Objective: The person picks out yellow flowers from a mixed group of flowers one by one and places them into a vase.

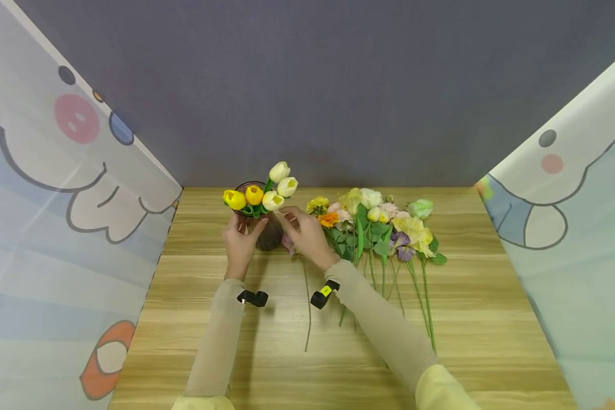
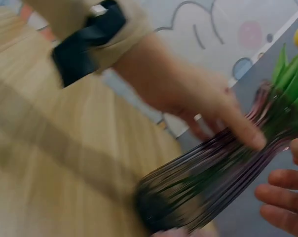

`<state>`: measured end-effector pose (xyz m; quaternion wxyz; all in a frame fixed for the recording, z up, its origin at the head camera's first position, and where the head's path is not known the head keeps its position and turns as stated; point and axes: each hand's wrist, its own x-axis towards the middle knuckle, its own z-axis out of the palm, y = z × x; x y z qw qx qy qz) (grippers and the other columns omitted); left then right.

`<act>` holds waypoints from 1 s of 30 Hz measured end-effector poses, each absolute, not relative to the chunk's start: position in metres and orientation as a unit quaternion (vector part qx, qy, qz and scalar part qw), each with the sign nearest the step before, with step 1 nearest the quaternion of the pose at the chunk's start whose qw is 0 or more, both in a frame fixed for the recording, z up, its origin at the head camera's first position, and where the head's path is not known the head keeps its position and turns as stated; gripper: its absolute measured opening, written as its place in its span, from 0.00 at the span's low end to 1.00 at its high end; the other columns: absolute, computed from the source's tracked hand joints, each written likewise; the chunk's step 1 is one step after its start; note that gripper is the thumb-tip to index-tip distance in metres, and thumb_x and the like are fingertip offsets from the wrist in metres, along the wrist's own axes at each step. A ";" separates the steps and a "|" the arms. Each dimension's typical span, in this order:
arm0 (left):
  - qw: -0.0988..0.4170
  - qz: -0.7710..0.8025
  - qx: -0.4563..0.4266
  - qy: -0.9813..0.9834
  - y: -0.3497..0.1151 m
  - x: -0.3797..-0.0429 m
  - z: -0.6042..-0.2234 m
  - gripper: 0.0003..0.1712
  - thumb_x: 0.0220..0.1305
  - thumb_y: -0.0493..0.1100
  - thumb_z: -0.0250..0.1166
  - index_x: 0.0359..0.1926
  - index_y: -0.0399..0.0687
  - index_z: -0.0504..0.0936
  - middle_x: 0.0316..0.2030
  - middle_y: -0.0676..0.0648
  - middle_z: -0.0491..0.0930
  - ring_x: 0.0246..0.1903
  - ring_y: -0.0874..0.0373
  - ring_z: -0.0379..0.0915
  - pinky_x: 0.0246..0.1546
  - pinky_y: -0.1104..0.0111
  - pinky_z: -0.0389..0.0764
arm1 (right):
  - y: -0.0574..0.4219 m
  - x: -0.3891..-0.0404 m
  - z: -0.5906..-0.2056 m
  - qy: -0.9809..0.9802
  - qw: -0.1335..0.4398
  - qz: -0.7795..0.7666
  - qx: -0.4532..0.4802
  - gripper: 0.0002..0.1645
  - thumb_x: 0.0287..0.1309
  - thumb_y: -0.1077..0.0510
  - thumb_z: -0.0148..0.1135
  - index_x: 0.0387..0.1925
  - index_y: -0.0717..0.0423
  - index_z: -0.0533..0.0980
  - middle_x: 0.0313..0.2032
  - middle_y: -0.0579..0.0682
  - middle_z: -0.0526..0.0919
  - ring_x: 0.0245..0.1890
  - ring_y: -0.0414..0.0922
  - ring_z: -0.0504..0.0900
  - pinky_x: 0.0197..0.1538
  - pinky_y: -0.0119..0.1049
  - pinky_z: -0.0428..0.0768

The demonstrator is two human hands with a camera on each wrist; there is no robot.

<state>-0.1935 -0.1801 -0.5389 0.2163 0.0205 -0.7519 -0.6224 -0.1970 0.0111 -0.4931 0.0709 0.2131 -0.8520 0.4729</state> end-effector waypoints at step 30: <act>0.226 -0.618 0.025 -0.752 -0.180 -0.193 -0.539 0.29 0.58 0.44 0.80 0.57 0.37 0.81 0.54 0.39 0.83 0.57 0.50 0.79 0.64 0.55 0.79 | 0.082 -0.139 -0.576 -0.861 0.070 0.480 0.152 0.12 0.74 0.61 0.60 0.50 0.63 0.84 0.34 0.50 0.86 0.29 0.40 0.79 0.32 0.31 0.79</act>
